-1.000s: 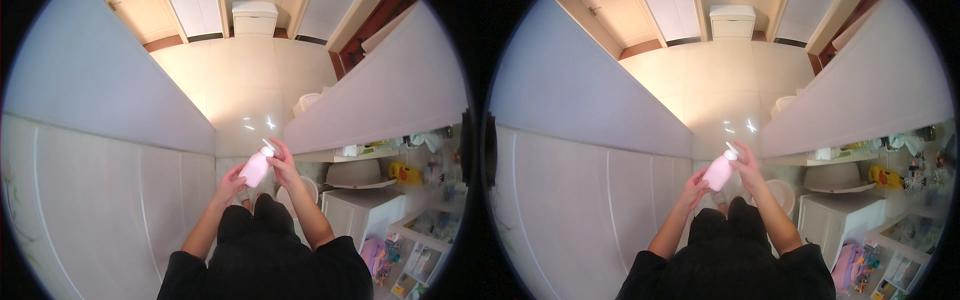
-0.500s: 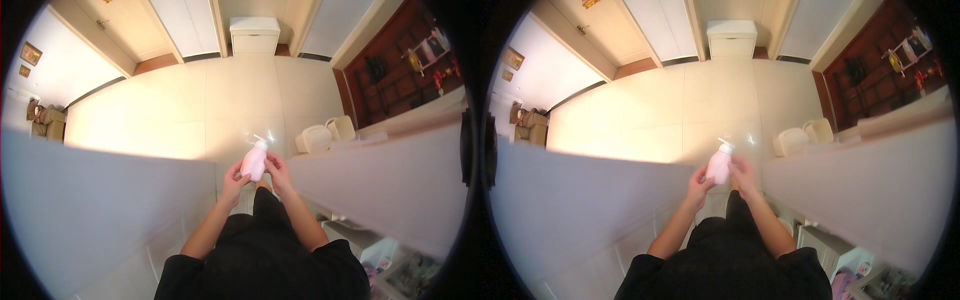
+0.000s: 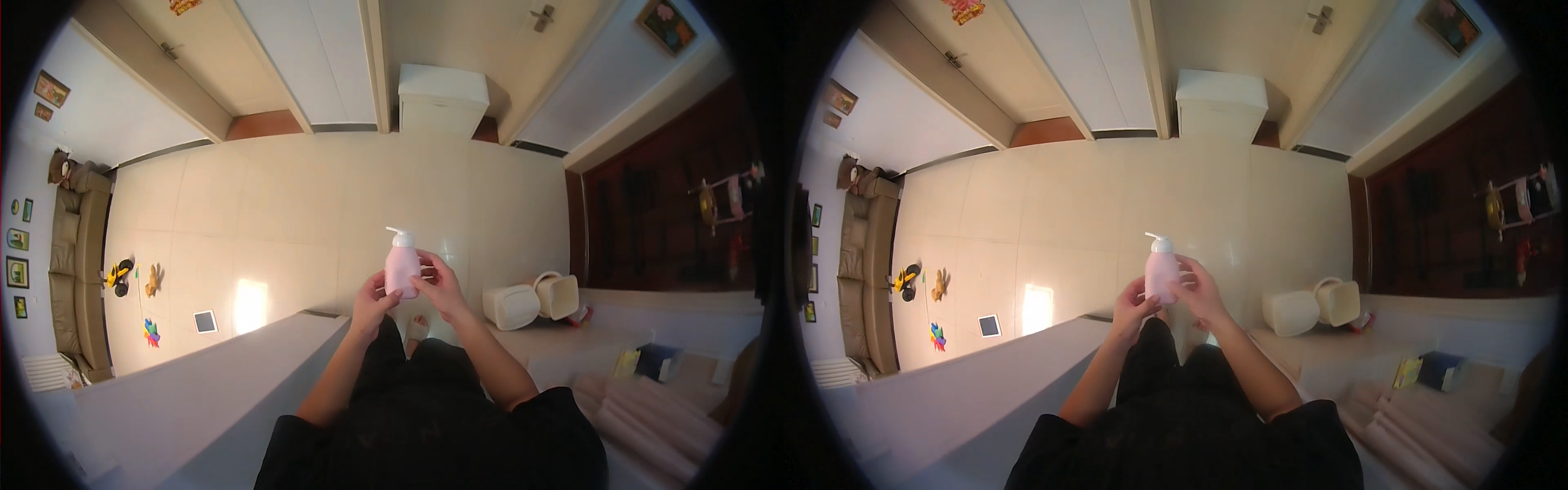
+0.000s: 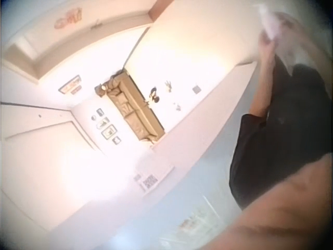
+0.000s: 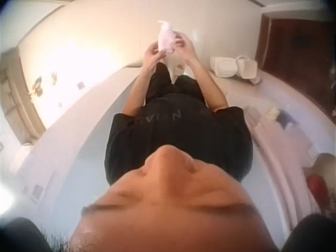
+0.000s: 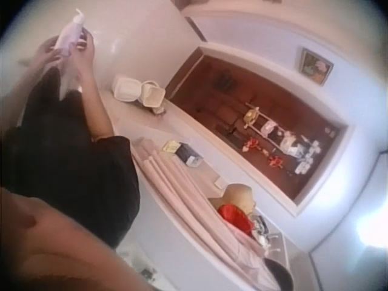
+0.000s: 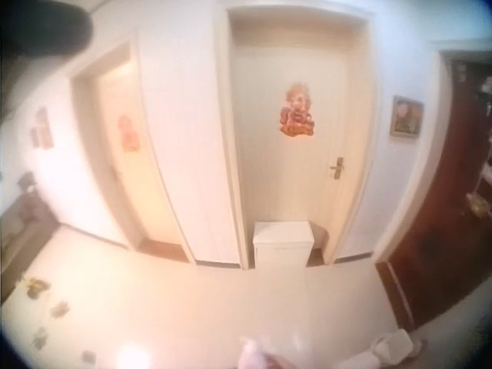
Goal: The person picks up a blue cloth from a shelf, rinses it in the toilet, and luego gathers various items from the bathroom floor including a green basket, a handle, several pairs of sandals, and a pink bottle, before carrying the bottle into another room.
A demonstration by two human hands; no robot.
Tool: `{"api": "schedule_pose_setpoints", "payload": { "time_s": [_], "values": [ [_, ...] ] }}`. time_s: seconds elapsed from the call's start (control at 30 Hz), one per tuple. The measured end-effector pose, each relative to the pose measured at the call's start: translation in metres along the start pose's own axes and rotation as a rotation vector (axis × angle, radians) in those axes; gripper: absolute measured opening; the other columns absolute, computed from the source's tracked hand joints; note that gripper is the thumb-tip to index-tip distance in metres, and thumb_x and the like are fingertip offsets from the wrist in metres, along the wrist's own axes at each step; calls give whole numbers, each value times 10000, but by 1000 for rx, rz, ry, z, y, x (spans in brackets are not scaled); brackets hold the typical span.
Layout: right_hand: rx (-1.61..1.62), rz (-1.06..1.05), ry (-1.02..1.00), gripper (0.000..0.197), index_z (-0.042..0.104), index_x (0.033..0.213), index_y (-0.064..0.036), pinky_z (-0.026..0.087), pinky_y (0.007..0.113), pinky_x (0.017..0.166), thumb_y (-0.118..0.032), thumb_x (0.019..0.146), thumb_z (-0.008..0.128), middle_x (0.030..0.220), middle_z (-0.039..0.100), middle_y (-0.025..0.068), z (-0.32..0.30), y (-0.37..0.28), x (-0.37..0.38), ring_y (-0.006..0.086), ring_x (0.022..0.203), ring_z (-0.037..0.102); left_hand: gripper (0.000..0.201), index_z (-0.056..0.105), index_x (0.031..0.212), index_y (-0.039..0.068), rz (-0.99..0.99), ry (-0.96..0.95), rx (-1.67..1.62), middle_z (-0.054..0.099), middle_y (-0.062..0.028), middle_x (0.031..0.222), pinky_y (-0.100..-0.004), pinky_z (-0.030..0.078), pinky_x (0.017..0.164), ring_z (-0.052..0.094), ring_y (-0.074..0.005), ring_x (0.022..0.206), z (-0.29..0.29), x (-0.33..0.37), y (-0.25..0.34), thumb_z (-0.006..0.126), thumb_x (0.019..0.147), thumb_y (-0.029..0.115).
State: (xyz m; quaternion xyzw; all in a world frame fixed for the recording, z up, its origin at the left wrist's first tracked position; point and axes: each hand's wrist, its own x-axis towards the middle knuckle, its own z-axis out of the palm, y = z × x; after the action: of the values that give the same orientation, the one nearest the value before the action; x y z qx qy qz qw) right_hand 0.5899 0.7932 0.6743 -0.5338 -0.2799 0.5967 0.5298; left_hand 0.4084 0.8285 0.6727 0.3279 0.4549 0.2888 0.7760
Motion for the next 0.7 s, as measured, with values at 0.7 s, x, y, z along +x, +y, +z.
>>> {"api": "schedule_pose_setpoints", "payload": {
  "time_s": [0.7],
  "values": [
    [162, -213, 403, 484, 549, 1297, -19, 539, 286, 788, -65, 847, 721, 1136, 635, 80, -106, -167, 339, 150, 958, 617, 539, 511, 1299, -74, 12, -210, 243, 629, -168, 1185, -335, 530, 905, 644, -232, 1045, 117, 389, 211, 740, 830, 57]
  ]
}}
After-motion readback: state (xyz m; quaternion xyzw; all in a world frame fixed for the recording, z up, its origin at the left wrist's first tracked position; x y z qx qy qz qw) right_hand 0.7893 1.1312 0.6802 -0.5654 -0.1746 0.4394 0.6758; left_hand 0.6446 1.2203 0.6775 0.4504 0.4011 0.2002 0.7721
